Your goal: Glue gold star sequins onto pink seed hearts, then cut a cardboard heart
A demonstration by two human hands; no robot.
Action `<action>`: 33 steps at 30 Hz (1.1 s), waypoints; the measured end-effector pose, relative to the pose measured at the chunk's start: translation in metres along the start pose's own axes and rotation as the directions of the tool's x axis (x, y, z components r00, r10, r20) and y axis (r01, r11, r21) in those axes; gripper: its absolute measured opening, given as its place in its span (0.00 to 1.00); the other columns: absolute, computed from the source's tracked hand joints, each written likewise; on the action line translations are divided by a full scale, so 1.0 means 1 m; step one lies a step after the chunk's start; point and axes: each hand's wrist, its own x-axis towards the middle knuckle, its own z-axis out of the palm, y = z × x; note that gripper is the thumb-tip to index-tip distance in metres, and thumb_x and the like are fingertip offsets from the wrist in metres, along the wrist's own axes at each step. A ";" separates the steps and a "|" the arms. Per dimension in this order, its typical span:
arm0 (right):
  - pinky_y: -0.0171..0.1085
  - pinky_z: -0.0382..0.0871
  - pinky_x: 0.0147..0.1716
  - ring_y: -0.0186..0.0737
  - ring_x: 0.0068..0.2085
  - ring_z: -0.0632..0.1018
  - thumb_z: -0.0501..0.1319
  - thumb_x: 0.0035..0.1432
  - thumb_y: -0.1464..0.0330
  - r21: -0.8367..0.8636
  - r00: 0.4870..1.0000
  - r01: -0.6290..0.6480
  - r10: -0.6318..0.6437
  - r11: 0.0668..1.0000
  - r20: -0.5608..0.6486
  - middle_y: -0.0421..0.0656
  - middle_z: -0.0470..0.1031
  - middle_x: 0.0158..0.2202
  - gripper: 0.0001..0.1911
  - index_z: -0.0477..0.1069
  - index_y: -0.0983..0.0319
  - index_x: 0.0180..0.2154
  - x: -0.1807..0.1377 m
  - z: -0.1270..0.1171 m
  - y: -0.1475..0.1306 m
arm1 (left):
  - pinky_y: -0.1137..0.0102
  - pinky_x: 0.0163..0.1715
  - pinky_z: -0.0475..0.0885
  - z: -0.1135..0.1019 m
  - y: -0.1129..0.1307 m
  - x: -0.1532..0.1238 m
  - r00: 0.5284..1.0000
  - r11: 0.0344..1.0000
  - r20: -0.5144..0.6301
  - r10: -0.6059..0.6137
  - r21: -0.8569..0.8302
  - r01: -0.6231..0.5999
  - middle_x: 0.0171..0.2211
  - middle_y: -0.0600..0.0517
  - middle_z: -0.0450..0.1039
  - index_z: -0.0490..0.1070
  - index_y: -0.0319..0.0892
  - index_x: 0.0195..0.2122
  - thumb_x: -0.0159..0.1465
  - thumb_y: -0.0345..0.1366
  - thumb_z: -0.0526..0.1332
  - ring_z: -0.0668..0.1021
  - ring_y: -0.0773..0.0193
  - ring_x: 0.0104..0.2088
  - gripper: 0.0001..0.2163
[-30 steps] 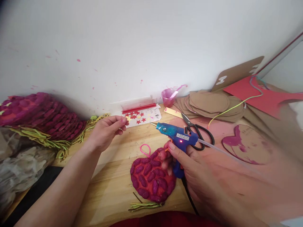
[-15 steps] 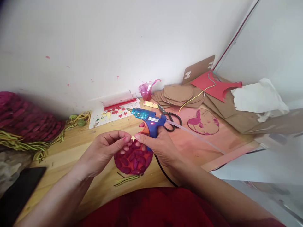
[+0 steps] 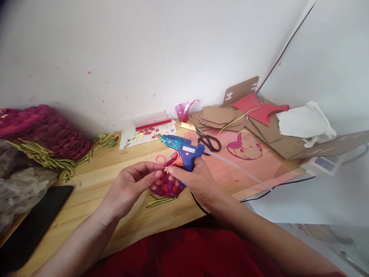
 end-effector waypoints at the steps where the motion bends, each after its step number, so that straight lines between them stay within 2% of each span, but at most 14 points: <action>1: 0.35 0.70 0.32 0.36 0.30 0.75 0.69 0.54 0.67 -0.018 1.000 -0.003 0.003 1.000 0.006 0.38 0.78 0.29 0.06 0.77 0.60 0.36 -0.001 0.001 0.001 | 0.70 0.32 0.77 0.001 0.000 -0.003 1.000 1.000 0.011 0.009 -0.011 -0.009 0.33 0.49 0.80 0.78 0.38 0.38 0.57 0.42 0.70 0.80 0.65 0.30 0.14; 4: 0.34 0.65 0.26 0.32 0.25 0.71 0.69 0.54 0.66 -0.054 1.000 -0.017 0.017 0.998 0.014 0.36 0.75 0.24 0.06 0.77 0.61 0.33 -0.006 0.006 0.003 | 0.67 0.35 0.78 0.001 -0.003 -0.009 0.999 0.999 0.032 0.032 -0.027 -0.031 0.32 0.48 0.81 0.76 0.38 0.35 0.59 0.42 0.69 0.81 0.63 0.31 0.12; 11: 0.34 0.64 0.27 0.32 0.25 0.71 0.69 0.54 0.65 -0.125 0.999 -0.017 0.021 0.992 0.029 0.37 0.74 0.24 0.08 0.74 0.61 0.29 -0.013 0.013 0.013 | 0.64 0.41 0.77 -0.005 -0.009 -0.020 0.991 0.995 0.090 0.095 -0.012 -0.094 0.36 0.46 0.81 0.74 0.38 0.34 0.63 0.40 0.66 0.82 0.59 0.37 0.09; 14: 0.34 0.64 0.26 0.32 0.25 0.71 0.67 0.57 0.61 -0.131 0.999 -0.008 0.015 0.991 0.051 0.38 0.75 0.24 0.11 0.74 0.61 0.29 -0.014 0.012 0.015 | 0.67 0.38 0.75 -0.010 -0.012 -0.025 0.989 0.986 0.041 0.140 0.085 -0.143 0.34 0.47 0.80 0.74 0.39 0.33 0.64 0.40 0.64 0.81 0.61 0.35 0.09; 16: 0.33 0.65 0.26 0.33 0.25 0.72 0.66 0.59 0.58 -0.112 0.999 -0.009 0.014 0.994 0.046 0.38 0.76 0.26 0.12 0.74 0.61 0.31 -0.014 0.009 0.014 | 0.70 0.34 0.74 -0.014 -0.018 -0.030 0.979 0.953 -0.031 0.200 0.238 -0.187 0.31 0.50 0.79 0.74 0.40 0.33 0.64 0.39 0.64 0.79 0.64 0.31 0.07; 18: 0.33 0.66 0.25 0.34 0.27 0.74 0.65 0.60 0.56 -0.112 0.999 -0.007 0.011 0.994 0.034 0.40 0.76 0.27 0.13 0.75 0.60 0.33 -0.013 0.004 0.010 | 0.72 0.32 0.73 -0.017 -0.026 -0.035 0.942 0.840 -0.022 0.336 0.458 -0.290 0.30 0.52 0.78 0.74 0.41 0.34 0.65 0.35 0.62 0.78 0.66 0.30 0.05; 19: 0.33 0.67 0.25 0.34 0.27 0.75 0.65 0.60 0.56 -0.130 1.000 -0.007 0.010 0.992 0.022 0.40 0.77 0.28 0.14 0.75 0.60 0.34 -0.013 0.001 0.008 | 0.72 0.32 0.73 -0.018 -0.030 -0.038 0.906 0.736 0.042 0.421 0.567 -0.369 0.31 0.52 0.78 0.74 0.41 0.35 0.66 0.33 0.61 0.78 0.66 0.30 0.04; 22: 0.33 0.68 0.23 0.35 0.25 0.76 0.65 0.58 0.54 -0.244 1.000 -0.030 0.031 0.969 0.000 0.41 0.77 0.26 0.17 0.74 0.61 0.30 -0.013 -0.008 0.000 | 0.69 0.35 0.75 -0.018 -0.040 -0.042 0.732 0.271 0.368 0.574 0.758 -0.593 0.35 0.49 0.78 0.73 0.40 0.40 0.68 0.29 0.56 0.79 0.63 0.35 0.06; 24: 0.34 0.68 0.21 0.36 0.22 0.75 0.65 0.57 0.51 -0.341 0.998 -0.059 0.058 0.938 -0.014 0.40 0.75 0.22 0.20 0.73 0.61 0.27 -0.013 -0.011 -0.005 | 0.67 0.35 0.76 -0.017 -0.042 -0.041 0.629 -0.013 0.539 0.560 0.765 -0.644 0.37 0.46 0.78 0.72 0.37 0.42 0.69 0.28 0.53 0.80 0.60 0.36 0.08; 25: 0.34 0.67 0.20 0.36 0.21 0.74 0.65 0.57 0.50 -0.392 0.998 -0.068 0.064 0.917 -0.023 0.40 0.74 0.20 0.21 0.72 0.60 0.25 -0.013 -0.012 -0.006 | 0.66 0.34 0.77 -0.017 -0.042 -0.040 0.598 -0.108 0.592 0.540 0.754 -0.648 0.38 0.44 0.78 0.72 0.36 0.43 0.69 0.28 0.52 0.80 0.58 0.36 0.09; 26: 0.34 0.66 0.19 0.36 0.20 0.73 0.65 0.56 0.49 -0.443 0.998 -0.066 0.059 0.894 -0.030 0.39 0.72 0.18 0.22 0.71 0.60 0.23 -0.013 -0.013 -0.008 | 0.65 0.34 0.78 -0.017 -0.041 -0.039 0.578 -0.170 0.626 0.524 0.742 -0.649 0.38 0.43 0.78 0.71 0.35 0.43 0.69 0.28 0.52 0.81 0.57 0.37 0.09; 28: 0.34 0.64 0.18 0.35 0.18 0.70 0.66 0.56 0.51 -0.538 0.999 -0.033 0.018 0.842 -0.032 0.38 0.69 0.16 0.22 0.70 0.59 0.20 -0.012 -0.013 -0.010 | 0.64 0.34 0.78 -0.017 -0.039 -0.036 0.556 -0.222 0.652 0.516 0.729 -0.648 0.40 0.42 0.79 0.71 0.34 0.45 0.69 0.28 0.51 0.81 0.56 0.39 0.10; 31: 0.35 0.62 0.19 0.35 0.20 0.69 0.66 0.57 0.55 -0.620 0.999 0.029 -0.041 0.784 -0.004 0.38 0.69 0.17 0.19 0.71 0.58 0.20 -0.009 -0.012 -0.012 | 0.63 0.36 0.79 -0.018 -0.041 -0.032 0.550 -0.225 0.650 0.524 0.729 -0.647 0.45 0.40 0.78 0.71 0.34 0.47 0.69 0.29 0.51 0.81 0.53 0.42 0.11; 33: 0.35 0.62 0.20 0.37 0.21 0.69 0.65 0.59 0.57 -0.643 0.999 0.043 -0.037 0.765 0.022 0.38 0.70 0.18 0.16 0.74 0.57 0.22 -0.006 -0.012 -0.013 | 0.62 0.37 0.79 -0.020 -0.044 -0.031 0.571 -0.204 0.631 0.525 0.745 -0.635 0.48 0.40 0.77 0.71 0.34 0.47 0.70 0.29 0.50 0.80 0.52 0.44 0.11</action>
